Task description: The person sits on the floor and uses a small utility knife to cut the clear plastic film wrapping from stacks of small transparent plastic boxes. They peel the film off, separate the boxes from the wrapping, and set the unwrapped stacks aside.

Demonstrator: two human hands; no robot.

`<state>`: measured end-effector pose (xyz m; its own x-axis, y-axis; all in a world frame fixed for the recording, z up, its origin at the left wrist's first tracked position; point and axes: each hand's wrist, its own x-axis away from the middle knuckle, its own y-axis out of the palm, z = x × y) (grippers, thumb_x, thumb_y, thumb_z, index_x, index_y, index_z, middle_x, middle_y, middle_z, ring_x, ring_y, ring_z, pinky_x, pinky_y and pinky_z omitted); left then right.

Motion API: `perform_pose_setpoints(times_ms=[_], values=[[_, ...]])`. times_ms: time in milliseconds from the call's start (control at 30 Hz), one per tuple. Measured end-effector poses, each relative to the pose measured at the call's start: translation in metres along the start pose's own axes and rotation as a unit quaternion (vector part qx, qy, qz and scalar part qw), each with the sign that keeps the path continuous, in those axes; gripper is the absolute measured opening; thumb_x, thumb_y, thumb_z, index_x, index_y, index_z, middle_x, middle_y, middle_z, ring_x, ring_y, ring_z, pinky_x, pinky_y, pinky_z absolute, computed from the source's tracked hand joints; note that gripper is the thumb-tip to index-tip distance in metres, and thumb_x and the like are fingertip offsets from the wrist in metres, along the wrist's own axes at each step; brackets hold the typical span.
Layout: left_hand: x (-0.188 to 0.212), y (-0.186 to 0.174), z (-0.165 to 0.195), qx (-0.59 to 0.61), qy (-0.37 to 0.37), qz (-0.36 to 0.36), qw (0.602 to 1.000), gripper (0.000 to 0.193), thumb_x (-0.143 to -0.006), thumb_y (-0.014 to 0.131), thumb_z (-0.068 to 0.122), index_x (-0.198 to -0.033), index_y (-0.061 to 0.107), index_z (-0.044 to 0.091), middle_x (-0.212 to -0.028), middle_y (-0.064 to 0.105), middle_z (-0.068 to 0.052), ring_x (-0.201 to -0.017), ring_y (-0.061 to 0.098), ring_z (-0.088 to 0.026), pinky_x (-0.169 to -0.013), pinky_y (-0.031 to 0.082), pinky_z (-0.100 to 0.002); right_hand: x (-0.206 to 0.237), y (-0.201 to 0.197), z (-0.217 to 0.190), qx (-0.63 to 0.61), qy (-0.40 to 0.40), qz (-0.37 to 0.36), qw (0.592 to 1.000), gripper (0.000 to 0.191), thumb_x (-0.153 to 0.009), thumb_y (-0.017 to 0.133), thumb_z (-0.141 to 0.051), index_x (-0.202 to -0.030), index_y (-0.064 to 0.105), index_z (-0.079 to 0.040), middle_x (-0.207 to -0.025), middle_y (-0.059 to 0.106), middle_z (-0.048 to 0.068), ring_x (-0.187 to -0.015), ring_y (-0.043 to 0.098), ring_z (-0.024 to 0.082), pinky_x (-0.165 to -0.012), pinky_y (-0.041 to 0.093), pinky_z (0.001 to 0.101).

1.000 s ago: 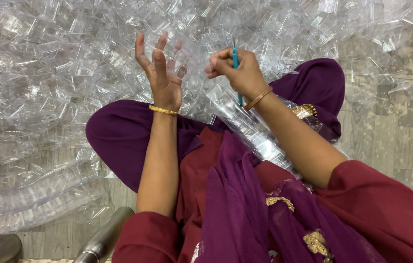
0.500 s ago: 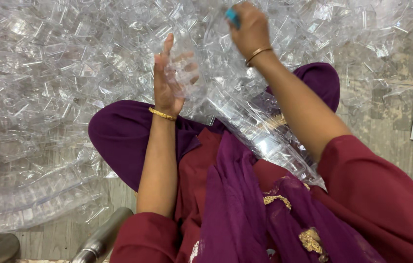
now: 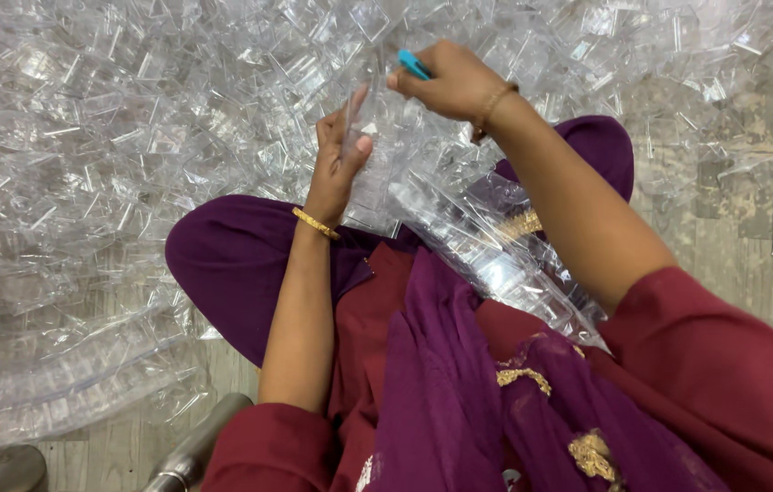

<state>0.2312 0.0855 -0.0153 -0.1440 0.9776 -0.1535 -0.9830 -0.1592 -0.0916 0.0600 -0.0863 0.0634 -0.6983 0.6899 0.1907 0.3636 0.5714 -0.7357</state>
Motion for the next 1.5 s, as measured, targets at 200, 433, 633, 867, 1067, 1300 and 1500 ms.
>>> perform_pose_setpoints(times_ms=[200, 433, 633, 867, 1067, 1300, 1500], values=[[-0.004, -0.001, 0.007, 0.372, -0.06, 0.025, 0.926, 0.083, -0.092, 0.061, 0.058, -0.158, 0.037, 0.014, -0.143, 0.046, -0.013, -0.123, 0.058, -0.033, -0.103, 0.056, -0.055, 0.044, 0.01, -0.013, -0.363, 0.042, 0.041, 0.93, 0.053, -0.095, 0.072, -0.047, -0.133, 0.068, -0.01, -0.106, 0.074, 0.005, -0.078, 0.059, 0.01, -0.053, 0.042, 0.0203], [-0.007, 0.001, 0.008, 0.383, -0.012, 0.105, 0.918, 0.08, -0.096, 0.057, 0.059, -0.159, 0.032, 0.016, -0.147, 0.05, -0.017, -0.134, 0.056, -0.033, -0.111, 0.054, -0.052, 0.077, 0.049, -0.035, -0.361, 0.017, -0.097, 0.928, 0.096, -0.078, 0.085, -0.036, -0.156, 0.032, -0.018, -0.13, 0.058, 0.015, -0.097, 0.069, 0.011, -0.057, 0.049, 0.0186], [-0.002, 0.002, 0.006, 0.289, 0.019, 0.108, 0.951, 0.105, -0.095, 0.062, 0.068, -0.169, 0.007, 0.019, -0.168, 0.031, -0.006, -0.154, 0.043, -0.03, -0.126, 0.046, -0.052, 0.072, 0.06, -0.029, -0.385, 0.028, -0.034, 0.922, 0.089, -0.079, 0.088, -0.03, -0.155, 0.044, -0.013, -0.131, 0.057, 0.015, -0.089, 0.065, 0.01, -0.057, 0.048, 0.0202], [-0.005, -0.002, 0.001, 0.26, 0.009, 0.132, 0.956, 0.106, -0.098, 0.08, 0.034, -0.169, 0.004, 0.014, -0.155, 0.048, -0.021, -0.144, 0.052, -0.034, -0.12, 0.049, -0.049, 0.071, 0.056, -0.023, -0.333, 0.065, -0.01, 0.941, 0.078, -0.079, 0.086, -0.036, -0.143, 0.055, -0.003, -0.119, 0.065, 0.008, -0.082, 0.066, 0.006, -0.049, 0.044, 0.0189], [-0.005, -0.004, -0.006, 0.342, 0.005, 0.143, 0.929, 0.104, -0.096, 0.079, 0.029, -0.166, 0.004, 0.015, -0.152, 0.049, -0.019, -0.137, 0.056, -0.032, -0.116, 0.052, -0.049, 0.074, 0.056, -0.022, -0.37, 0.109, -0.017, 0.922, 0.077, -0.077, 0.084, -0.04, -0.14, 0.06, -0.004, -0.112, 0.069, 0.01, -0.083, 0.068, 0.009, -0.048, 0.04, 0.0211], [-0.007, 0.0, -0.009, 0.328, 0.014, 0.17, 0.929, 0.106, -0.096, 0.08, 0.03, -0.167, 0.003, 0.019, -0.158, 0.041, -0.022, -0.143, 0.054, -0.037, -0.118, 0.054, -0.051, 0.074, 0.058, -0.021, -0.254, 0.063, 0.01, 0.965, 0.077, -0.08, 0.086, -0.036, -0.142, 0.055, -0.002, -0.106, 0.074, 0.007, -0.102, 0.072, 0.017, -0.097, 0.056, 0.0367], [-0.001, -0.014, 0.002, 0.359, -0.002, 0.191, 0.913, 0.11, -0.091, 0.083, 0.029, -0.165, 0.002, 0.024, -0.159, 0.033, -0.02, -0.141, 0.052, -0.039, -0.109, 0.059, -0.061, 0.111, -0.028, 0.046, -0.32, 0.166, 0.177, 0.916, 0.052, -0.091, 0.048, -0.006, -0.142, 0.053, -0.016, -0.111, 0.078, 0.001, -0.097, 0.074, 0.015, -0.05, 0.043, 0.0288]])
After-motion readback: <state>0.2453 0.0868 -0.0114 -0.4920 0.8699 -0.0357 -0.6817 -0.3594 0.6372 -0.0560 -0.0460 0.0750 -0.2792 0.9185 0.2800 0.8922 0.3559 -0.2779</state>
